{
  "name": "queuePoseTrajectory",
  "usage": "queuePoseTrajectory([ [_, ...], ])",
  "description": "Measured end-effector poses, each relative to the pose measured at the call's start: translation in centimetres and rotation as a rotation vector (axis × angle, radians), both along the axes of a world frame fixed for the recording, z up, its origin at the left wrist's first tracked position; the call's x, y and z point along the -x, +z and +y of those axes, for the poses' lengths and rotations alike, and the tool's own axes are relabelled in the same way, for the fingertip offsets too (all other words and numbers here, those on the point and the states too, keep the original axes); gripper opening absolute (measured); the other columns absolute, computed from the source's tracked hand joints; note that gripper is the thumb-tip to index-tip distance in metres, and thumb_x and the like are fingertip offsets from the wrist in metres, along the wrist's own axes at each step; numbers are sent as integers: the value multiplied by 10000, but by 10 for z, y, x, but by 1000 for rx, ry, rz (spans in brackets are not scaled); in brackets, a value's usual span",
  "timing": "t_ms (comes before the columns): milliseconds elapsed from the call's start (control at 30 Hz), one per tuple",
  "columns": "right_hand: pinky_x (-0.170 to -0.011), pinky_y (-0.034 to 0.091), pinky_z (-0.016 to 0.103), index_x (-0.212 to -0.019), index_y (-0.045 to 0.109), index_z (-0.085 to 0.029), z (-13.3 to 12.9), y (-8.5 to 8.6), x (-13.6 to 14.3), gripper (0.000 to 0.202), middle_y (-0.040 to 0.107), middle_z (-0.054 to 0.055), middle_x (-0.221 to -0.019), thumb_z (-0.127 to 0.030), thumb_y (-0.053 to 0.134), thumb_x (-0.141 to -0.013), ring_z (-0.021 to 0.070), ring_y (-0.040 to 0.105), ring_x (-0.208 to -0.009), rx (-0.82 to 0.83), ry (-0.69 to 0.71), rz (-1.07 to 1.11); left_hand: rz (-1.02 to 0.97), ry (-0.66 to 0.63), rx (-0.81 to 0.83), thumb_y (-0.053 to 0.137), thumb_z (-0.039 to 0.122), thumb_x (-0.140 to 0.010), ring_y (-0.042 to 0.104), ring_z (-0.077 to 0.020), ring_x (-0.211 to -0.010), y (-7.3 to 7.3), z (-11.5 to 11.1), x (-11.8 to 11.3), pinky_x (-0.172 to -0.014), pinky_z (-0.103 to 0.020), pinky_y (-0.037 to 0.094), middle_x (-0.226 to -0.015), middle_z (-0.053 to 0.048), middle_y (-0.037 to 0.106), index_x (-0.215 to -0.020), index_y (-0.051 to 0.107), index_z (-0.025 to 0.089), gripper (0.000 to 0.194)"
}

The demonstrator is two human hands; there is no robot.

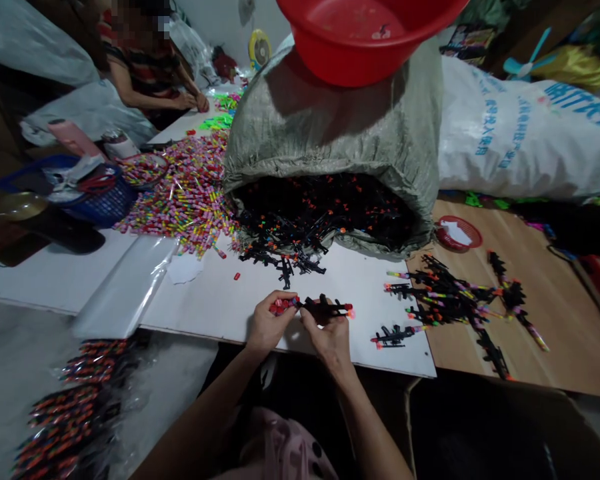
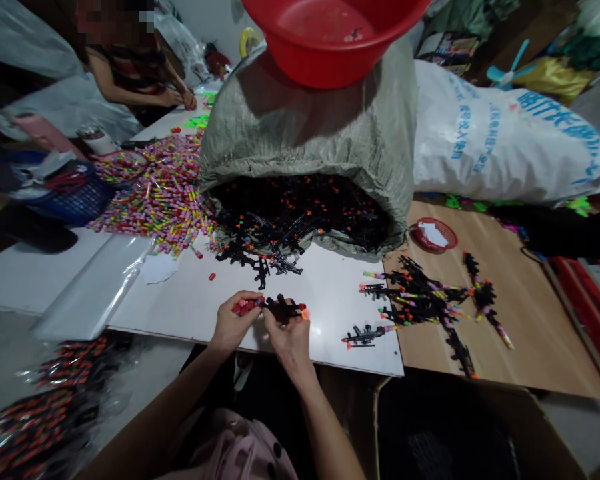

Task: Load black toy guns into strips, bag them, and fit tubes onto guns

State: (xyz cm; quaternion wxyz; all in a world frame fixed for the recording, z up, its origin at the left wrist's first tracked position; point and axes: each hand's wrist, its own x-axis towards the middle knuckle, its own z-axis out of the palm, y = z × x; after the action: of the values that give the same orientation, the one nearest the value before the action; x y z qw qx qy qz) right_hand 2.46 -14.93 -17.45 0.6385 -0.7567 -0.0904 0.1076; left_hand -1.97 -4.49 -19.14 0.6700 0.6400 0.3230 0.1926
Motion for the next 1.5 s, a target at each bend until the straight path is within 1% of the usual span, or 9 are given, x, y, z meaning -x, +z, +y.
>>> queuePoseTrajectory([
  [200, -448, 469, 270, -551, 581, -207, 0, -12, 0, 298, 620, 31, -500, -485, 592, -658, 163, 573, -465, 107, -59, 76, -1, 32, -178, 657, 152, -657, 635, -165, -749, -10, -6, 0, -713, -272, 508, -794, -36, 685, -756, 652, 199, 110],
  [333, -414, 438, 254, -578, 525, -214, 14, -14, 3, 339, 572, -7, -463, -534, 607, -655, 134, 526, -421, -37, -104, 188, -155, -20, -569, 581, 191, -755, 637, -185, -832, -20, -12, 4, -778, -314, 514, -831, -54, 696, -809, 668, 212, 105],
  [433, -413, 440, 266, -619, 489, -224, 15, -14, -2, 421, 556, -27, -465, -628, 610, -621, 129, 505, -400, -61, -75, 270, -217, -30, -625, 571, 194, -763, 643, -180, -790, -31, -16, 6, -745, -309, 517, -802, -49, 703, -813, 682, 210, 123],
  [700, -595, 467, 340, -706, 605, -176, -87, 16, -92, 221, 624, 70, -611, -377, 575, -795, 223, 614, -617, 665, -125, 95, 198, 111, 428, 782, 307, -585, 400, -53, -375, -30, 20, -4, -375, -166, 268, -471, 50, 533, -764, 629, 153, 281],
  [833, -806, 442, 336, -1076, 610, -175, -29, -2, -108, 289, 656, 125, -1050, -146, 562, -793, 247, 605, -993, 827, -33, -116, 103, 37, 735, 815, 174, -495, 513, -66, -475, -18, 15, -13, -438, -162, 351, -583, -9, 622, -747, 594, 128, 338],
  [933, -813, 434, 318, -1105, 599, -165, 25, -23, -105, 315, 642, 124, -1085, -111, 467, -824, 232, 590, -1012, 905, 168, -274, 45, 29, 719, 824, 163, -453, 541, -82, -510, -16, 8, -14, -453, -172, 356, -611, -32, 647, -742, 603, 123, 366],
  [1033, -759, 448, 301, -1078, 605, -138, 31, -31, -96, 302, 668, 116, -983, -155, 454, -818, 204, 615, -847, 770, 191, -311, 0, 93, 575, 843, 222, -429, 557, -95, -542, -21, 11, -11, -483, -191, 379, -641, -32, 668, -748, 624, 132, 398],
  [1233, -604, 492, 268, -941, 669, -164, 3, -22, -41, 315, 707, 77, -849, -385, 530, -765, 166, 620, -683, -9, 190, -81, -69, -7, 470, 837, 285, -464, 499, -63, -522, -26, 14, -11, -538, -202, 389, -622, 20, 625, -790, 690, 144, 385],
  [1500, -489, 456, 249, -660, 679, -163, 5, -14, -15, 287, 673, 48, -580, -442, 614, -666, 152, 582, -510, 14, 84, 38, -88, -59, 270, 725, 311, -592, 476, -76, -518, -22, 11, -5, -524, -205, 377, -593, 30, 575, -843, 679, 156, 299],
])
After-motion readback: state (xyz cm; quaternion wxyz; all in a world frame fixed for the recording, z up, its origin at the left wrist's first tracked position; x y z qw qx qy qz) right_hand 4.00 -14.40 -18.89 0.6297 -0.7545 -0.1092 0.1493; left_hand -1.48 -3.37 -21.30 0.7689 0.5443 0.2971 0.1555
